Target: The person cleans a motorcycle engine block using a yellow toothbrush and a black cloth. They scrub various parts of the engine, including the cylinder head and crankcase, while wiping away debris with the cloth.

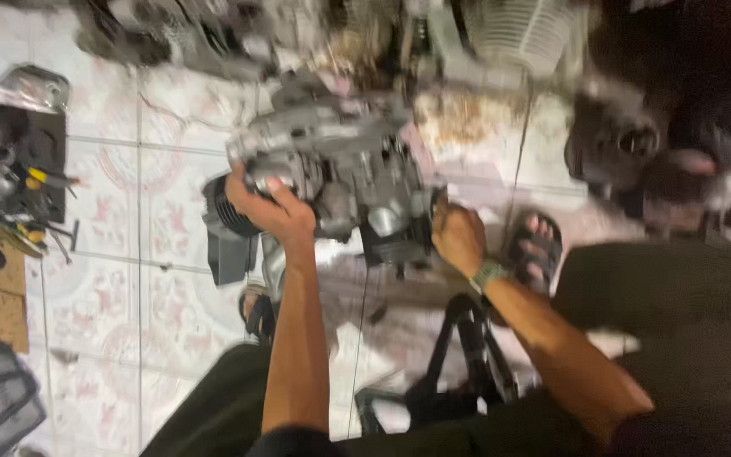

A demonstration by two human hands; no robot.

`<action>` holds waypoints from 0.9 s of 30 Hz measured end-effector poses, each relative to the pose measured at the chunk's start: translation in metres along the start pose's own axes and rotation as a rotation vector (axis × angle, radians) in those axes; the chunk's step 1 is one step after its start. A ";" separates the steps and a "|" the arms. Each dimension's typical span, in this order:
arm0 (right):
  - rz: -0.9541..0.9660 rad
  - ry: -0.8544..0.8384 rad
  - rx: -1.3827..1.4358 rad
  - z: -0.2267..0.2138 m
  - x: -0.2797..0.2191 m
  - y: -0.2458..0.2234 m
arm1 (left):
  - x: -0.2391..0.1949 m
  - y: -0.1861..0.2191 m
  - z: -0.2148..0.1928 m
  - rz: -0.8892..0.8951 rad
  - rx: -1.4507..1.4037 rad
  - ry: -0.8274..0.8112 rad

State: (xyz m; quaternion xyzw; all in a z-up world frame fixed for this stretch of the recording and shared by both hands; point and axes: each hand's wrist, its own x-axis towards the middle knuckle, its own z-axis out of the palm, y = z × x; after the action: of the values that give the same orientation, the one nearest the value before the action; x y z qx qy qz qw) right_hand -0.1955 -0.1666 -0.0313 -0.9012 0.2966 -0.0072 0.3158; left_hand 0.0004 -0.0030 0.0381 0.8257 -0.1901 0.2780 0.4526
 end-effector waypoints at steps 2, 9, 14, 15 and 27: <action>0.116 -0.006 -0.031 0.044 0.009 0.036 | 0.002 0.000 -0.004 -0.019 0.091 -0.073; -0.008 0.015 -0.135 -0.010 0.008 -0.013 | -0.004 -0.006 0.001 -0.054 0.086 -0.071; -0.253 0.078 -0.135 0.064 -0.008 0.009 | -0.001 0.001 0.001 -0.074 0.104 -0.039; -0.242 0.070 -0.131 0.065 -0.004 0.008 | 0.000 0.003 -0.001 -0.076 0.108 -0.052; -0.257 -0.048 0.069 0.007 0.023 -0.052 | -0.004 -0.005 -0.001 0.004 0.115 -0.003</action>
State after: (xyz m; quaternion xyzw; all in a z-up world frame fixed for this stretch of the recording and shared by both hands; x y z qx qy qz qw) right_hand -0.1474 -0.1427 -0.0111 -0.9204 0.1704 -0.0363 0.3501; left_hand -0.0001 0.0008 0.0334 0.8504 -0.1763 0.2881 0.4033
